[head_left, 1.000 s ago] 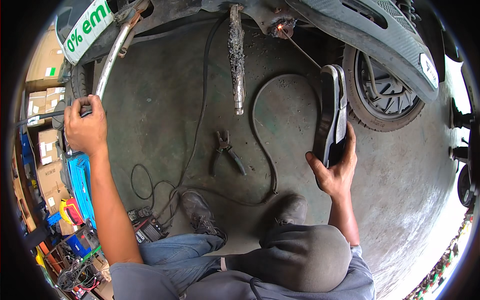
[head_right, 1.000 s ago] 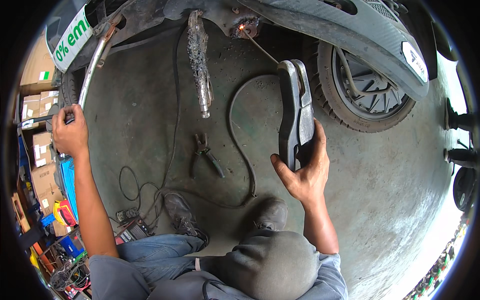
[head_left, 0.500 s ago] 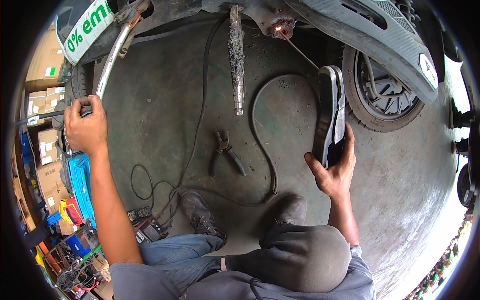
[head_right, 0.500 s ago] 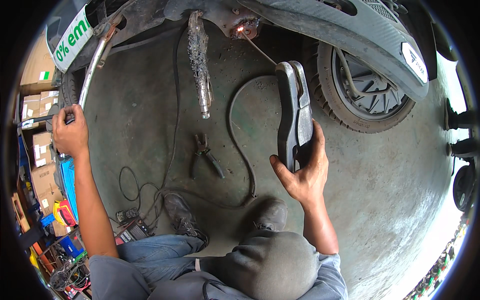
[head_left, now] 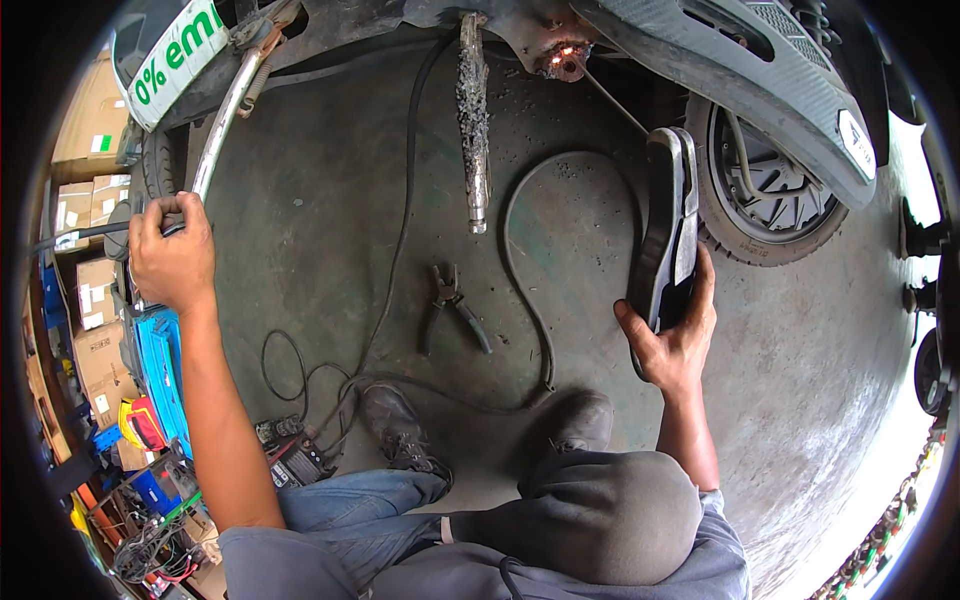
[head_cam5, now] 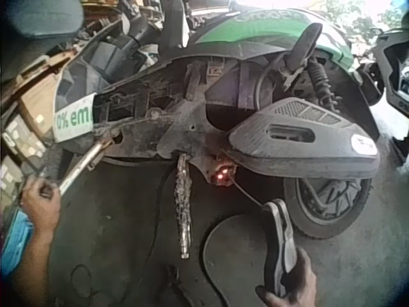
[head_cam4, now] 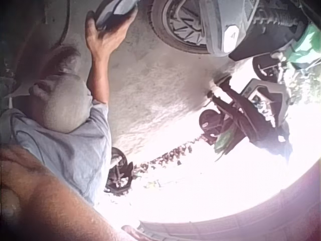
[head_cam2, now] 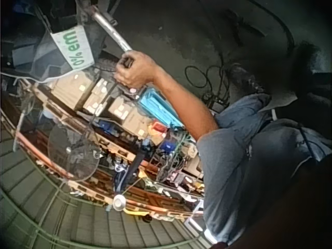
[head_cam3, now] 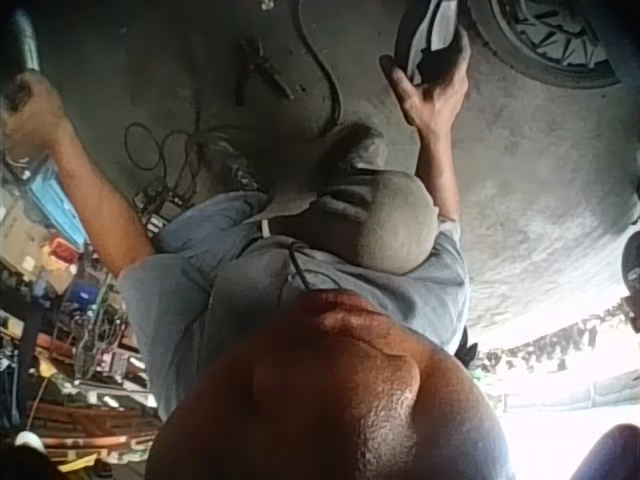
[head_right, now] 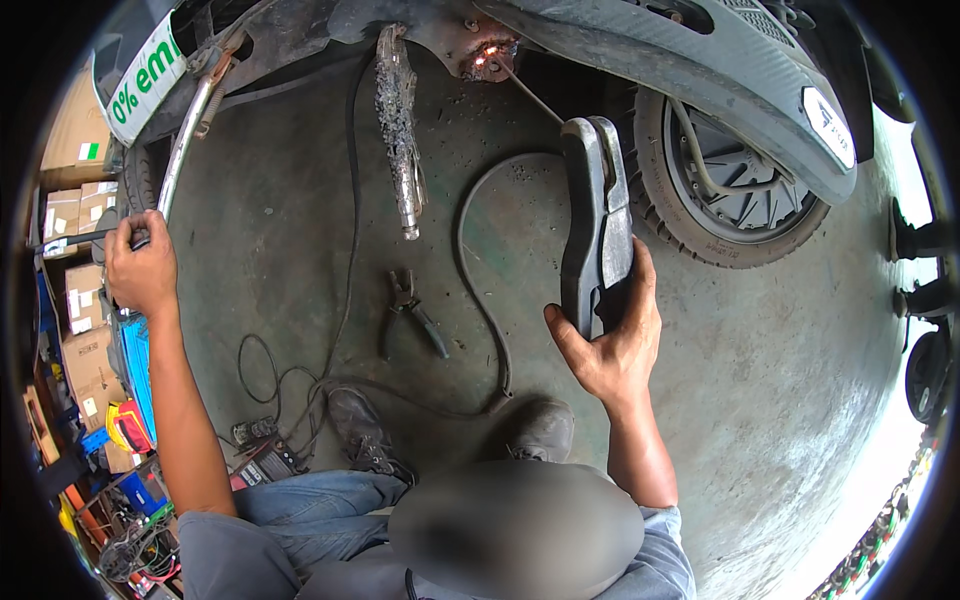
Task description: The person uses a welding tool to weld a metal component onto the frame of a scooter. The person positions the welding electrode, creates several sparks as they apply the weld to the joint, and uses pliers to adjust a metal pin during the process.
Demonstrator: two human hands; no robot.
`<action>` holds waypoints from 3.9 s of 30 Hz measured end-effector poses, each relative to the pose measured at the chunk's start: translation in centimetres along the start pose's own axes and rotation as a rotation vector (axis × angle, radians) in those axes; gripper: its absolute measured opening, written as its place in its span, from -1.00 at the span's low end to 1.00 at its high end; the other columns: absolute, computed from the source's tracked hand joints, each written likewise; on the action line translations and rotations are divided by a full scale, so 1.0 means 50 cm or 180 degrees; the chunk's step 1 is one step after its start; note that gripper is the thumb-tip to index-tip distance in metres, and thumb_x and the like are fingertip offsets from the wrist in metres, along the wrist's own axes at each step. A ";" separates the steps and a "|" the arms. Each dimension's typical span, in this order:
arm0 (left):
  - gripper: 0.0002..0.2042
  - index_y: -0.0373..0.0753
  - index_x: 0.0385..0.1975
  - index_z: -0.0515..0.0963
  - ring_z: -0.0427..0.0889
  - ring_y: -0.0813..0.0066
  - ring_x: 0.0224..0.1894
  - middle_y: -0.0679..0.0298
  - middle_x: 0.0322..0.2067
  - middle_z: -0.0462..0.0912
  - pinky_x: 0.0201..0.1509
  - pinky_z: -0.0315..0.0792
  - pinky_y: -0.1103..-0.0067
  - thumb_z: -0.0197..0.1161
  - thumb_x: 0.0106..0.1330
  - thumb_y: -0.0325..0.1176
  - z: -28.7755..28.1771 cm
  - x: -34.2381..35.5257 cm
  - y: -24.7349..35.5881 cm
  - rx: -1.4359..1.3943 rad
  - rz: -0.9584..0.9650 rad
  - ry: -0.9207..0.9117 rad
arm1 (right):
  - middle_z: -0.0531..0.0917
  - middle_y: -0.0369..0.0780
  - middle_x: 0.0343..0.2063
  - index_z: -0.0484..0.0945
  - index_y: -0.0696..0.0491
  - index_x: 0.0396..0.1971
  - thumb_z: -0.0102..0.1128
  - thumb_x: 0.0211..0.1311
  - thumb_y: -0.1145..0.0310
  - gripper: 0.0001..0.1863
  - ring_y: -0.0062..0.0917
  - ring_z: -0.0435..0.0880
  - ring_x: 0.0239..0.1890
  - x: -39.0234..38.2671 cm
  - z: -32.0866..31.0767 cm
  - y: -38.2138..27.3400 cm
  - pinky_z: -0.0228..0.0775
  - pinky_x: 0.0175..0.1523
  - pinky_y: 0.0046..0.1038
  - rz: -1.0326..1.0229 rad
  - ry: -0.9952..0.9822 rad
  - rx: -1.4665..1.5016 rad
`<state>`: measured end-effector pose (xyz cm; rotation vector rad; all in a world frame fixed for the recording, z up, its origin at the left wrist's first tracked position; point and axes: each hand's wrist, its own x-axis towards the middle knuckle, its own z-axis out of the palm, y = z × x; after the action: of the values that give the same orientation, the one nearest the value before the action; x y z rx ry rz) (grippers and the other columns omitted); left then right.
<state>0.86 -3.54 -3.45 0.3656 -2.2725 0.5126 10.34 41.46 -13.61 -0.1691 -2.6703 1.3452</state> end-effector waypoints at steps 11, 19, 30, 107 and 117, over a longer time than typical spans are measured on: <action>-0.83 0.00 -0.58 0.61 0.60 0.22 -0.43 0.40 -0.50 0.55 -0.44 0.39 0.32 0.26 0.07 -0.08 -0.002 0.001 0.002 0.0032 -0.0006 -0.0006 | 0.58 0.04 -0.19 0.16 0.14 0.23 0.44 -0.28 0.29 -0.03 -0.16 0.63 -0.16 -0.002 0.008 0.005 0.44 -0.03 -0.28 0.0009 0.0014 0.0036; -0.84 0.01 -0.58 0.61 0.59 0.23 -0.43 0.41 -0.50 0.55 -0.44 0.39 0.32 0.28 0.07 -0.09 0.003 0.000 0.001 -0.0043 -0.0038 -0.0005 | 0.53 -0.05 -0.22 0.15 0.22 0.22 0.44 -0.26 0.23 -0.02 -0.35 0.61 -0.28 -0.003 -0.009 0.040 0.48 -0.15 -0.38 0.1323 -0.0781 0.2512; -0.82 0.01 -0.58 0.61 0.59 0.20 -0.44 0.39 -0.50 0.55 -0.44 0.39 0.31 0.27 0.07 -0.07 0.001 -0.001 -0.002 0.0040 0.0065 0.0035 | 0.56 0.04 -0.11 0.15 0.20 0.25 0.45 -0.28 0.27 -0.01 -0.21 0.65 -0.15 -0.001 0.019 0.020 0.53 -0.10 -0.33 -0.0333 0.0414 -0.0241; -0.80 -0.02 -0.60 0.59 0.58 0.26 -0.45 0.41 -0.52 0.53 -0.45 0.37 0.35 0.27 0.08 -0.08 -0.003 -0.001 0.005 0.0031 -0.0002 -0.0008 | 0.59 0.03 -0.18 0.17 0.18 0.23 0.44 -0.27 0.28 -0.04 -0.24 0.64 -0.16 0.003 0.030 0.030 0.46 -0.05 -0.32 0.0000 0.0250 0.0100; -0.82 0.00 -0.65 0.58 0.56 0.28 -0.51 0.42 -0.57 0.50 -0.49 0.36 0.36 0.27 0.06 -0.10 -0.002 0.001 0.011 -0.0093 0.0096 0.0151 | 0.61 0.01 -0.23 0.15 0.18 0.23 0.43 -0.26 0.30 -0.05 -0.21 0.65 -0.20 -0.015 0.005 0.059 0.47 -0.06 -0.31 0.0161 0.0244 -0.0025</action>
<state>0.66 -2.99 -3.46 0.3019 -2.2402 0.4979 11.11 42.88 -16.19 -0.2852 -2.6249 1.3148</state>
